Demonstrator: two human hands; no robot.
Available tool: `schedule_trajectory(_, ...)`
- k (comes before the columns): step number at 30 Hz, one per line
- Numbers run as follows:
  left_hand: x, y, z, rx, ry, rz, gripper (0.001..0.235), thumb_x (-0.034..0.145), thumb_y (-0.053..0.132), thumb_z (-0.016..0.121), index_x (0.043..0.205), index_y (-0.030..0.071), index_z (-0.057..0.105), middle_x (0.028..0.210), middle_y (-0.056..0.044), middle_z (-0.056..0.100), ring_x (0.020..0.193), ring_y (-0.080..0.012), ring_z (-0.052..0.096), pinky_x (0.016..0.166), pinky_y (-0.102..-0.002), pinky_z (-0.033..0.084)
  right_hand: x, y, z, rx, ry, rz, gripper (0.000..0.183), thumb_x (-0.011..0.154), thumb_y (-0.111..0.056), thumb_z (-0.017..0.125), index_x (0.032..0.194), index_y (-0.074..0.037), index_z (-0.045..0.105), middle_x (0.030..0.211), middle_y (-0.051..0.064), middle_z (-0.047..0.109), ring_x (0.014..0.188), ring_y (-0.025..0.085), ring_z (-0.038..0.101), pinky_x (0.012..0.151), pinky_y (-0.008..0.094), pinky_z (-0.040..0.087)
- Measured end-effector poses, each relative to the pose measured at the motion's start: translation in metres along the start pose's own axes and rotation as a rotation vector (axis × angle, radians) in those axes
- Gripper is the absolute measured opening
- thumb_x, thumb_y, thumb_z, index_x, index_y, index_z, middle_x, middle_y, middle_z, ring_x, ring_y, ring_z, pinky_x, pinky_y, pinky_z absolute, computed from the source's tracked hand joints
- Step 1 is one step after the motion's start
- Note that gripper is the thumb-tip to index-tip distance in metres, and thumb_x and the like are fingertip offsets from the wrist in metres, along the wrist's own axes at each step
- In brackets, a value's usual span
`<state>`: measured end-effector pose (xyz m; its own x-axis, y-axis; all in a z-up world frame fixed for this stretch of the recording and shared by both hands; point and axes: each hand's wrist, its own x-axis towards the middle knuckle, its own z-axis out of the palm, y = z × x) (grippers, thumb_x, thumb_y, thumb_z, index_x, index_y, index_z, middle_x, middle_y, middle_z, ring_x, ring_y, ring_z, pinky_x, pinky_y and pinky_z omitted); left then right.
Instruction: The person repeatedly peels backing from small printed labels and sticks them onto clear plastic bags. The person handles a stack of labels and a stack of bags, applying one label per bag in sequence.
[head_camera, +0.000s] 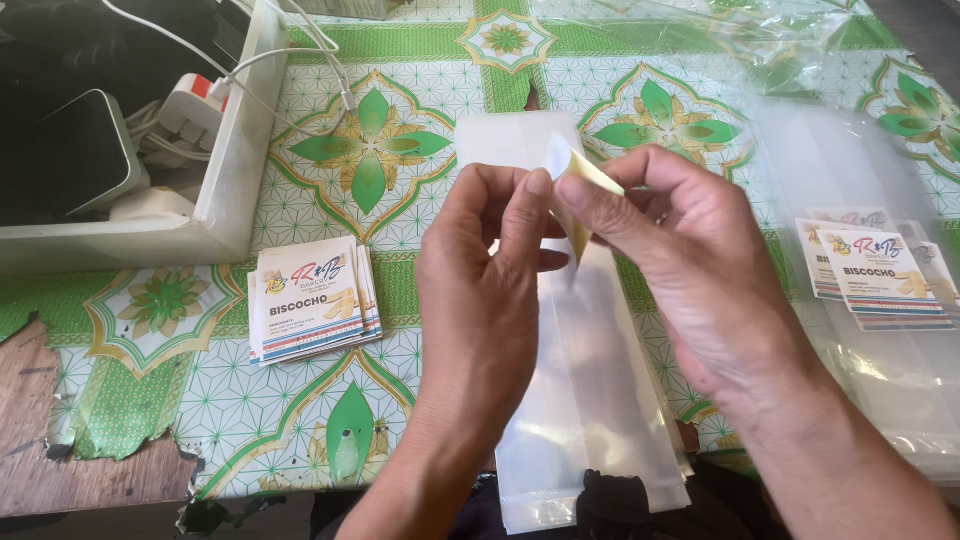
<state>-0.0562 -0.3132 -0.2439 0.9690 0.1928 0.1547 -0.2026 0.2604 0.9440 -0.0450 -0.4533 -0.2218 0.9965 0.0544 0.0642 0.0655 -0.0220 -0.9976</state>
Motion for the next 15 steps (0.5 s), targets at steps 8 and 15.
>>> schedule_trajectory(8,0.014,0.013,-0.025,0.277,0.122,0.178,0.019,0.107,0.021,0.054,0.097,0.006,0.058,0.087,-0.003,0.066,0.08,-0.01,0.069,0.071,-0.03,0.067,0.018,-0.007,-0.049,0.371,0.383,-0.163,0.021,0.083,0.005,0.063,0.094,-0.012,0.057,0.088,0.01,0.068,0.069,0.014,0.061,0.061,0.032,0.052)
schedule_trajectory(15,-0.008,0.024,-0.008,0.938,-0.172,0.693,0.016,0.099,0.016,0.07,0.103,0.007,0.058,0.095,-0.01,0.06,0.084,-0.0283,0.065,0.069,-0.04,0.05,0.006,-0.005,-0.023,-0.128,0.087,0.095,0.029,0.098,-0.028,0.071,0.085,-0.002,0.068,0.076,0.001,0.066,0.051,0.005,0.041,0.043,0.022,0.032)
